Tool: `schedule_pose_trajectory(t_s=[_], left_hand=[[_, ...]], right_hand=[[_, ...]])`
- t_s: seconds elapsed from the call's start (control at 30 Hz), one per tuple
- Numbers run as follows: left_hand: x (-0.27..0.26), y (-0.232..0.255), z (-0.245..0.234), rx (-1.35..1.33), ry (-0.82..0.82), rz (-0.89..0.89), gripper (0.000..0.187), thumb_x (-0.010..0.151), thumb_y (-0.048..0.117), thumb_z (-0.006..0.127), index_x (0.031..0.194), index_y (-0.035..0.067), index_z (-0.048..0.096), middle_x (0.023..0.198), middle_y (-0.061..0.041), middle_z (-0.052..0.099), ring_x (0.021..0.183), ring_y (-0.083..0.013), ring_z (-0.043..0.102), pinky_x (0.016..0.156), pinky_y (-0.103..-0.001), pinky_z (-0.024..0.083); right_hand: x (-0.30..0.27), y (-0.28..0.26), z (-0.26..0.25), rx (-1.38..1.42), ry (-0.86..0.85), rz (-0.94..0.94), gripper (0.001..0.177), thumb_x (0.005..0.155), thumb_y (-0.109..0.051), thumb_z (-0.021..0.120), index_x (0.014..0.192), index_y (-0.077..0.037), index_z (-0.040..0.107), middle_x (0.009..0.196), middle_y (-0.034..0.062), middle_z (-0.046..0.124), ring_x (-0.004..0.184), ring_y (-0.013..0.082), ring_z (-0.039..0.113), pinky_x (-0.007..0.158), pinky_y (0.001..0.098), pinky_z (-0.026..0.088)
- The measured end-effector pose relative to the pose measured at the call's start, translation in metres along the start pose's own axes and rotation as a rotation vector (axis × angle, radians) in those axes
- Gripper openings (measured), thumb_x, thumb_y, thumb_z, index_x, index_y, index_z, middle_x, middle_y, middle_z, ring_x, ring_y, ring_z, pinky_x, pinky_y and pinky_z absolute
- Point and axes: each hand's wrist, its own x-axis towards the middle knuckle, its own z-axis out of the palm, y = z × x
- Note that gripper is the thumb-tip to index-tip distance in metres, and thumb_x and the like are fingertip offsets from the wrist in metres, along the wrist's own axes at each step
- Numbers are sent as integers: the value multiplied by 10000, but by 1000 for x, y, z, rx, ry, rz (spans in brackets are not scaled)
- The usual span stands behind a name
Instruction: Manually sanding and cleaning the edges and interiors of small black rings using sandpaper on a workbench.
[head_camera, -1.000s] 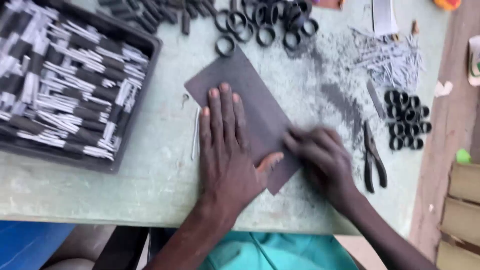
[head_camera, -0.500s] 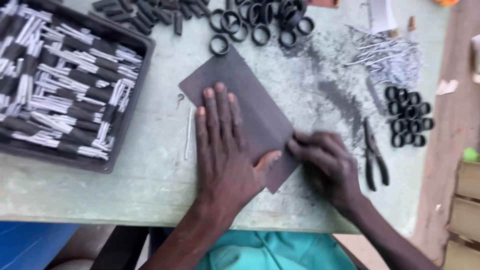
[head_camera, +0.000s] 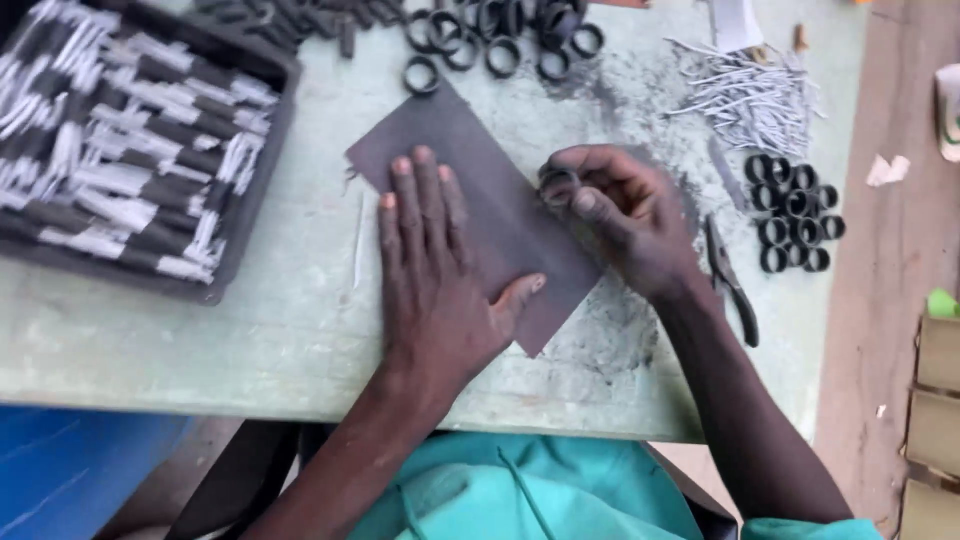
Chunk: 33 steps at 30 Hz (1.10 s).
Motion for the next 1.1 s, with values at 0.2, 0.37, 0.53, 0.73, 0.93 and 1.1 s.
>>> schedule_pose_trajectory(t_s=[0.2,0.37,0.53,0.73,0.93,1.1], left_hand=[[-1,1,2,1,-1,-1,1246,895,834,555,1614,-105,163,1691,-315,126,1591,-427,114,1303,-517,114],[-2,-2,1,14,5,5,1234,915,841,521,1615,-102,144,1694,-310,116,1594,-424,108,1308,-510,112],[-3,0,1,9,12,13,1217,928,832,504,1614,-108,148,1693,-316,119,1594,-430,112,1309,-514,110],[-4,2,0,23,-20,0,1233,904,824,529,1620,-97,129,1699,-307,102,1596,-423,105,1307,-508,97],[-3,2,-1,83,-33,-13,1228,872,848,427,1609,-98,166,1695,-309,125,1594,-427,106,1307,-513,95],[-3,-1,9,-27,47,9,1220,889,847,493,1604,-97,203,1684,-312,181,1585,-439,164,1304,-509,145]], right_hand=[[-8,-11,5,-529,-40,-240,183,1000,-163,673,1148,-54,668,1259,169,705,1200,271,688,1015,352,537],[-21,-15,-16,-520,25,-231,251,980,-69,687,1218,-24,619,1305,199,661,1263,302,668,1036,340,582],[-16,-16,0,-659,10,-282,273,973,-150,695,1191,10,663,1228,201,708,1139,297,709,979,359,603],[-39,4,24,-836,60,-478,179,1011,-120,652,879,-53,752,1046,163,731,922,263,701,821,372,542],[-39,14,16,-827,43,-282,177,991,-93,609,978,-133,781,1113,93,757,1022,277,683,914,389,527],[87,13,54,-677,-104,-568,293,1064,-124,551,775,-83,581,782,102,502,731,301,511,676,423,363]])
